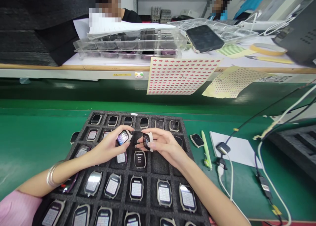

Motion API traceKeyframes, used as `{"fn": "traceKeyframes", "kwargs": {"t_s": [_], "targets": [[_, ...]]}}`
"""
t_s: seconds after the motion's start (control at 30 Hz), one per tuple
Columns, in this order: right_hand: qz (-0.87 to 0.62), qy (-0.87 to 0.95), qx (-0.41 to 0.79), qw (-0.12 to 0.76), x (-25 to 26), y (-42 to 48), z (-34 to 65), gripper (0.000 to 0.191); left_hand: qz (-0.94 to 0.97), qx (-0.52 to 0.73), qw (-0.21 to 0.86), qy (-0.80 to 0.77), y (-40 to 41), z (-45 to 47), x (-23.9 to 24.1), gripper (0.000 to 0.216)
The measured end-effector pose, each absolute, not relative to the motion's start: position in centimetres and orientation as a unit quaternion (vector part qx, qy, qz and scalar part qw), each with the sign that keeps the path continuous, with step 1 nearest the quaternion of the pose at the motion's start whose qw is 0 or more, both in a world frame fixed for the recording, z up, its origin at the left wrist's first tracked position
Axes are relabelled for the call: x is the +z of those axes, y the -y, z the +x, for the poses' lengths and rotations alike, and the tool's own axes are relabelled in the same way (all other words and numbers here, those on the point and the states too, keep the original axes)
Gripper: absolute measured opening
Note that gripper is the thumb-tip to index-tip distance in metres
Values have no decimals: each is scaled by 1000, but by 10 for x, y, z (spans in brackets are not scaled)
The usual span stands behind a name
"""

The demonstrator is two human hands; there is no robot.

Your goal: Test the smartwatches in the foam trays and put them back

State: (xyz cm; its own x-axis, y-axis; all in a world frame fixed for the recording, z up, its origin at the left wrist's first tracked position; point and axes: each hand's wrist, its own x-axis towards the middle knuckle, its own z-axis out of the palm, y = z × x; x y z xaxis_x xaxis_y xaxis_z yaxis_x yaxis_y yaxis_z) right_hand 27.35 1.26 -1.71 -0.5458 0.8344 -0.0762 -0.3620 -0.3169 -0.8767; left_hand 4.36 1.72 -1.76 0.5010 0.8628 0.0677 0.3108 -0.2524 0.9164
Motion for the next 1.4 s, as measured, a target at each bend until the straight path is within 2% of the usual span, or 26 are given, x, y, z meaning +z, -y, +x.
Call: {"fn": "traceKeyframes", "kwargs": {"t_s": [0.47, 0.63, 0.8, 0.93, 1.03, 1.17, 1.4], "targets": [[-252, 436, 760, 410, -9, -10, 274, 33, 737, 338, 435, -392, -14, 43, -15, 39], [-272, 438, 763, 390, -9, -10, 273, 36, 725, 331, 448, -407, -15, 43, -17, 40], [-317, 425, 756, 385, -11, -11, 272, 40, 628, 338, 569, -409, -19, 47, -23, 56], [-321, 405, 769, 377, -13, -12, 272, 43, 477, 341, 706, -397, -21, 49, -18, 47], [-315, 391, 776, 382, -14, -12, 273, 42, 391, 357, 762, -372, -21, 48, -14, 44], [-336, 393, 758, 398, -16, -10, 274, 43, 358, 350, 786, -364, -20, 48, -13, 44], [-372, 396, 724, 424, -18, -4, 269, 40, 455, 352, 742, -344, -21, 49, -21, 46]]}}
